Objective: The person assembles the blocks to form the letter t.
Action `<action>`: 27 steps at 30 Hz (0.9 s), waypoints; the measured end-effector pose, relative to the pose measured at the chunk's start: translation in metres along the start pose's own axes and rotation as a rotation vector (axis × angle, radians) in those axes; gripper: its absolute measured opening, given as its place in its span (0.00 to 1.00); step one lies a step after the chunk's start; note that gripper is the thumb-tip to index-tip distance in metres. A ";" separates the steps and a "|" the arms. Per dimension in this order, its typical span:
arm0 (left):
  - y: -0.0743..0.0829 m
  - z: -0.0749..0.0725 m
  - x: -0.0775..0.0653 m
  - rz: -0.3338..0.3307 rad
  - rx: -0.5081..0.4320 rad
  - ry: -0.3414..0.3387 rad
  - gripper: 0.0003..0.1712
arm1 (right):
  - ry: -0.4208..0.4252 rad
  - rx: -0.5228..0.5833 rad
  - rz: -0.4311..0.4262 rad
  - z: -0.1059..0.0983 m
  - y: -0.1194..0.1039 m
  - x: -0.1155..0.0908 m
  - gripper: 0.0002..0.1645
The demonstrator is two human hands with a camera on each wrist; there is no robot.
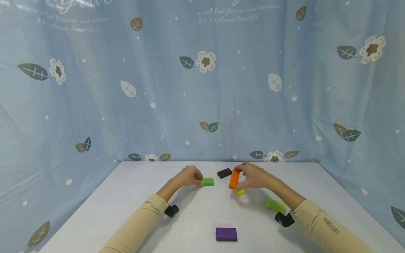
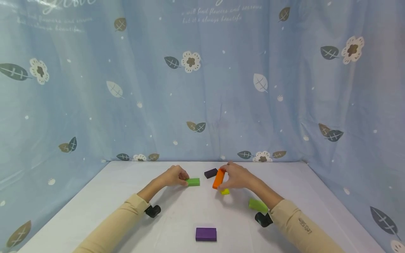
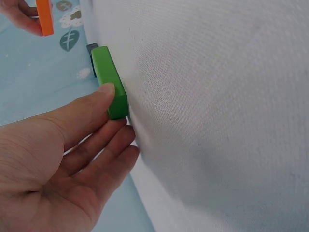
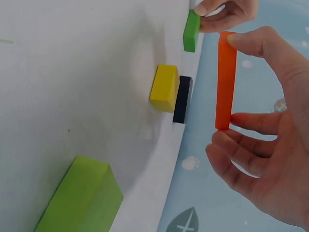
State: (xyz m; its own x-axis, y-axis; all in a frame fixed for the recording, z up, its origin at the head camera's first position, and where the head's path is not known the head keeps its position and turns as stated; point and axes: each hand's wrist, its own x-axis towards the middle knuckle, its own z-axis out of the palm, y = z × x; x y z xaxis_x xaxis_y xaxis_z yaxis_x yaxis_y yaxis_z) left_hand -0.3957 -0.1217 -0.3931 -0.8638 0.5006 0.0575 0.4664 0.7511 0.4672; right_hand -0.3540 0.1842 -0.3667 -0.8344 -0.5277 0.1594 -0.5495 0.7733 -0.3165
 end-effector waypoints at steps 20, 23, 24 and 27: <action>0.000 0.001 -0.001 0.009 -0.007 0.010 0.13 | -0.088 0.027 -0.105 0.018 -0.008 0.005 0.43; 0.000 0.001 -0.001 0.014 -0.006 0.011 0.14 | -0.094 0.007 -0.109 0.021 -0.010 0.006 0.43; 0.000 0.002 -0.001 0.016 -0.005 0.011 0.14 | -0.098 0.007 -0.107 0.022 -0.010 0.006 0.43; 0.000 0.001 -0.001 0.014 -0.004 0.014 0.14 | -0.109 0.016 -0.103 0.023 -0.012 0.007 0.42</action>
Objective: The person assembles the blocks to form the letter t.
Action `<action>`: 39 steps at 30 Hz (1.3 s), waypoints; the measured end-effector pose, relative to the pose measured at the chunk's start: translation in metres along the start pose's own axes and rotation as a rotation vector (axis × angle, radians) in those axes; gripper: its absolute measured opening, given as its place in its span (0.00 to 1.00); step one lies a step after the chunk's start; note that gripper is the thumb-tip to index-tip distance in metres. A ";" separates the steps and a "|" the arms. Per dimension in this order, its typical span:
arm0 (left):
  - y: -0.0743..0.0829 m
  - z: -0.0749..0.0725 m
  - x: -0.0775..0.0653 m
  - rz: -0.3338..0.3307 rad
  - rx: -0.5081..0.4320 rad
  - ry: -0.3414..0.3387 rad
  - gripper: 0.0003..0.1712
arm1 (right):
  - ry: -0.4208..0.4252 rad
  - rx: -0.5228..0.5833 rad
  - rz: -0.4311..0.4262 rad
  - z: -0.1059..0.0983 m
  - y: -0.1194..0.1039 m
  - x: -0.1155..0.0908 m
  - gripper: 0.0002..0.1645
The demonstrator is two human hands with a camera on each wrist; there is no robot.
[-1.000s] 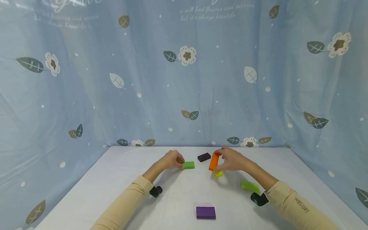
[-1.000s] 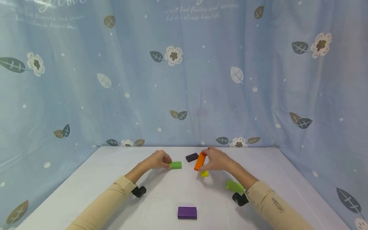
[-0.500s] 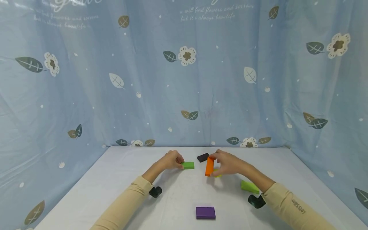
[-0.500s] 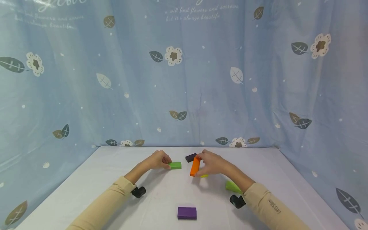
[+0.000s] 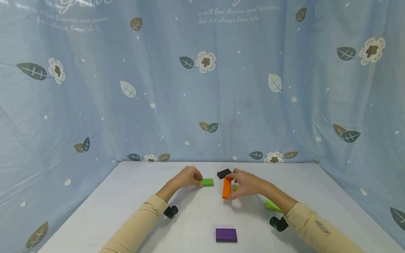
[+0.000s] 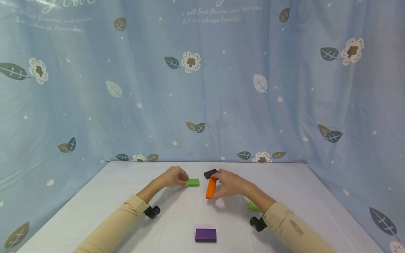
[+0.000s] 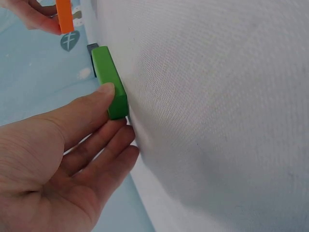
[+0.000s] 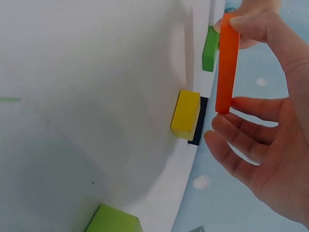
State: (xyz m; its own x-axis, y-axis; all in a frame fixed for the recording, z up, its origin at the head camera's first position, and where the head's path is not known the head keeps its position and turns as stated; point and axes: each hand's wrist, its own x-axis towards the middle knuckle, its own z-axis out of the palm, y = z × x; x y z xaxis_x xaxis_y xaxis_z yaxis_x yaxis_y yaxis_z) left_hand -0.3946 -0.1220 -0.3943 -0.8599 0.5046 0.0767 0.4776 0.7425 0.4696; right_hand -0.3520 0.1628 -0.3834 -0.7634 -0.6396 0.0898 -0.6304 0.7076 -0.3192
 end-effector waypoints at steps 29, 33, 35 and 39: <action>-0.001 0.002 0.001 -0.015 0.005 0.004 0.13 | -0.045 0.013 -0.024 0.013 0.003 0.002 0.43; -0.001 0.002 0.000 -0.003 0.006 0.006 0.13 | -0.047 0.000 -0.026 0.016 0.006 0.000 0.44; 0.000 0.002 0.000 0.001 0.004 0.010 0.13 | -0.047 -0.006 -0.029 0.016 0.007 0.000 0.45; -0.001 0.002 0.000 0.011 0.008 0.017 0.13 | -0.052 -0.002 -0.035 0.016 0.008 -0.002 0.45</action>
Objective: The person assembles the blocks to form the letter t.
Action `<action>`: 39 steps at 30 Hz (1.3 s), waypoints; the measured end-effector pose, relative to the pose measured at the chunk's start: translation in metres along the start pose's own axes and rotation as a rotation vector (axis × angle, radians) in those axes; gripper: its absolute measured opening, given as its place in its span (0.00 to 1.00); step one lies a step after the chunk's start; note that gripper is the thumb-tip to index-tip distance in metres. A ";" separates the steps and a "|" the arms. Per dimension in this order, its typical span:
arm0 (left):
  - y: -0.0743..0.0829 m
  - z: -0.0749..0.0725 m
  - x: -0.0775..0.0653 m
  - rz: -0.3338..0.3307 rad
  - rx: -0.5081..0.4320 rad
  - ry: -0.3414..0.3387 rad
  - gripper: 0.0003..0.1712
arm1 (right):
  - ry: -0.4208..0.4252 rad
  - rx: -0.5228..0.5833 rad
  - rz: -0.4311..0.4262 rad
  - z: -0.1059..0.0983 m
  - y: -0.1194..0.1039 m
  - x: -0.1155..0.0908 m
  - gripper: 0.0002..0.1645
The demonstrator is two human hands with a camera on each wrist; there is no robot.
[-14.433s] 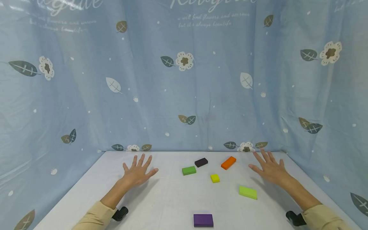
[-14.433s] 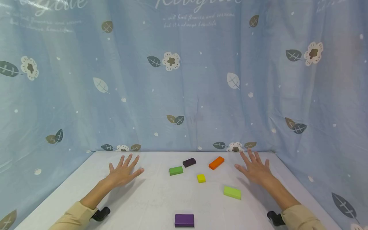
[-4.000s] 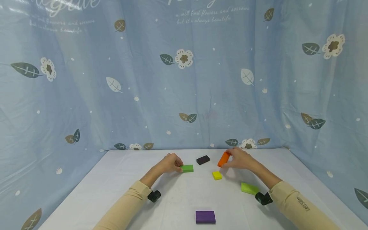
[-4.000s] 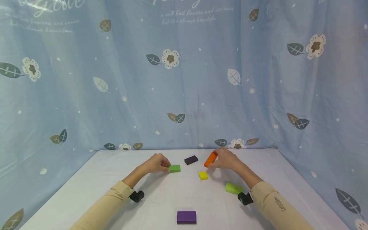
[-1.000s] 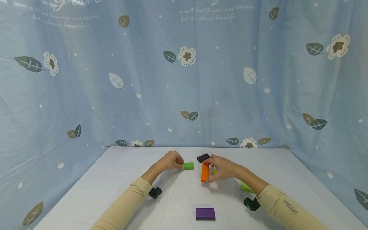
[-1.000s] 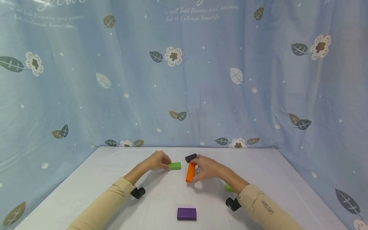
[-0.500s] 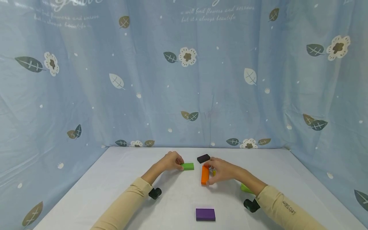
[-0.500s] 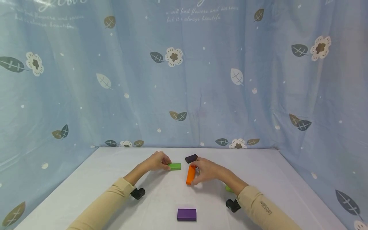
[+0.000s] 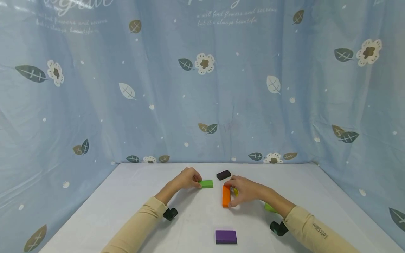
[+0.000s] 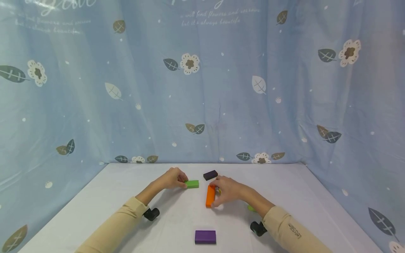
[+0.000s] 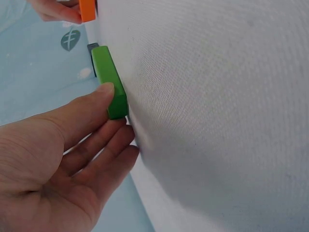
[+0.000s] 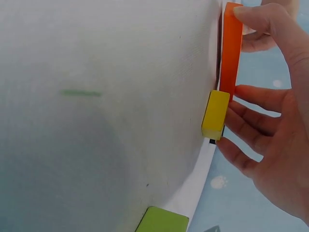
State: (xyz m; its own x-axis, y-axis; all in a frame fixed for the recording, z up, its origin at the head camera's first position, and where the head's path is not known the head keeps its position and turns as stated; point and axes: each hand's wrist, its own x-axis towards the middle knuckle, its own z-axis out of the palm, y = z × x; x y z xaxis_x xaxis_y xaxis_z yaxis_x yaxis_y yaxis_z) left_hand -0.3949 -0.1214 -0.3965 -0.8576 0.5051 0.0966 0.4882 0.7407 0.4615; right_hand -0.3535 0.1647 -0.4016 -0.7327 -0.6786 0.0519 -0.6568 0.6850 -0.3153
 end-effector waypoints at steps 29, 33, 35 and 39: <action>0.004 -0.001 -0.002 0.006 -0.003 0.005 0.13 | -0.010 -0.036 0.033 0.004 -0.006 -0.004 0.43; 0.003 0.000 -0.002 -0.001 -0.001 0.003 0.13 | -0.003 -0.032 0.029 0.004 -0.007 -0.005 0.43; 0.003 0.000 -0.002 -0.002 -0.002 0.002 0.14 | 0.000 -0.032 0.026 0.004 -0.007 -0.006 0.43; 0.004 -0.001 -0.002 -0.008 -0.009 0.003 0.14 | 0.002 -0.043 0.026 0.005 -0.006 -0.006 0.43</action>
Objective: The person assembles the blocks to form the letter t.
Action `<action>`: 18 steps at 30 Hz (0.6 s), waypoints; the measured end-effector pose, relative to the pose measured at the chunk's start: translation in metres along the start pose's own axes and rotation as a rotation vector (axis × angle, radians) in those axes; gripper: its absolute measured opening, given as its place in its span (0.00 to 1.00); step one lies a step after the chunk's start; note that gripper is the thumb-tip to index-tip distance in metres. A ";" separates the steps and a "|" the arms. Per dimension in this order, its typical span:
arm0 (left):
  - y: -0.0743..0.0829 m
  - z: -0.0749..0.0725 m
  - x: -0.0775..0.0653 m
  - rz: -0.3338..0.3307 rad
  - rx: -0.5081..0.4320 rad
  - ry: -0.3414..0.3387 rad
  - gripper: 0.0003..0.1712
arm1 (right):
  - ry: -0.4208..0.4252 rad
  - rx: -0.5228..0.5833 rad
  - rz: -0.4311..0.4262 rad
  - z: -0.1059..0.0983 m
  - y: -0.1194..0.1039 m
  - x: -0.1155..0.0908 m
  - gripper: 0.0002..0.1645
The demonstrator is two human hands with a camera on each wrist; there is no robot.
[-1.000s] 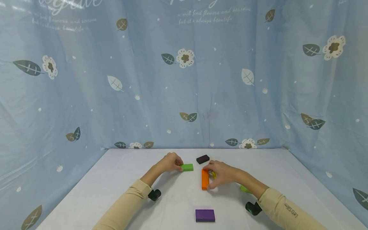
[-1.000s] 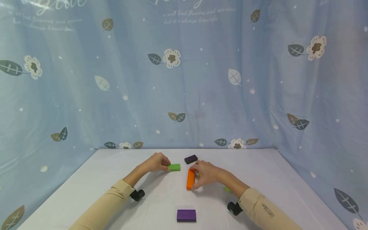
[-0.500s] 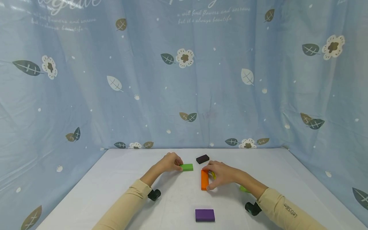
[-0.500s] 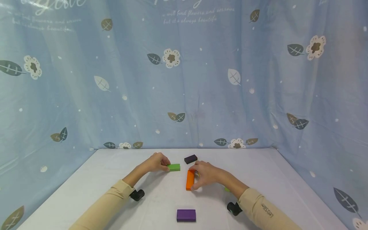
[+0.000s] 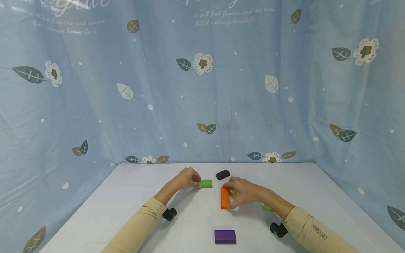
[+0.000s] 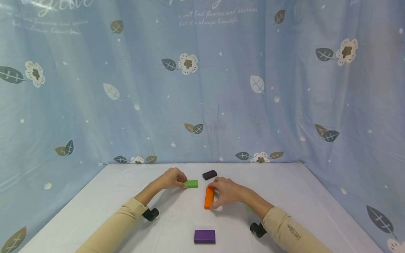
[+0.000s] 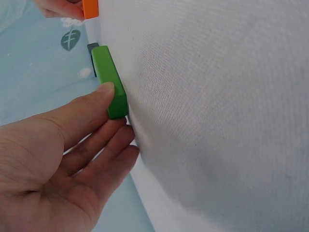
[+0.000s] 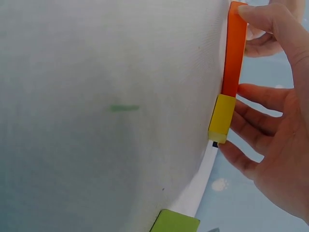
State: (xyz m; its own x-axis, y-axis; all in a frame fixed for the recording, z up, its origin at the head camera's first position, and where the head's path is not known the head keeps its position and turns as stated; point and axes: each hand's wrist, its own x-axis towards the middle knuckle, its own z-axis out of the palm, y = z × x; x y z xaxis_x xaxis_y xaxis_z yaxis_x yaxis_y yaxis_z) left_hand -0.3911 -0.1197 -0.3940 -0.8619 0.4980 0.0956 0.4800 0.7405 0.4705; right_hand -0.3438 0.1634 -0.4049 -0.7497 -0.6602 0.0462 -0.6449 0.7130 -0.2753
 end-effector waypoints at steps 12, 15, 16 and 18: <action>-0.001 0.000 0.001 0.002 -0.010 -0.002 0.14 | -0.007 -0.001 0.017 -0.001 -0.001 -0.001 0.44; -0.002 0.001 0.001 0.007 -0.008 -0.002 0.14 | -0.011 0.005 0.021 -0.001 -0.002 -0.001 0.44; -0.003 0.001 0.001 0.008 -0.008 -0.002 0.14 | -0.011 0.007 0.021 -0.001 -0.002 -0.001 0.44; -0.003 0.001 0.001 0.009 -0.009 -0.001 0.14 | -0.013 0.007 0.029 -0.001 -0.002 -0.002 0.44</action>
State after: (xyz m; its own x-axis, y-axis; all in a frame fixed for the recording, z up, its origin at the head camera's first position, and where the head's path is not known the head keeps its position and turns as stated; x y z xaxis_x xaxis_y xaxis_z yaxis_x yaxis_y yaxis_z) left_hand -0.3937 -0.1208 -0.3960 -0.8576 0.5048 0.0987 0.4859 0.7322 0.4772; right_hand -0.3416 0.1637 -0.4032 -0.7661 -0.6422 0.0256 -0.6217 0.7303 -0.2830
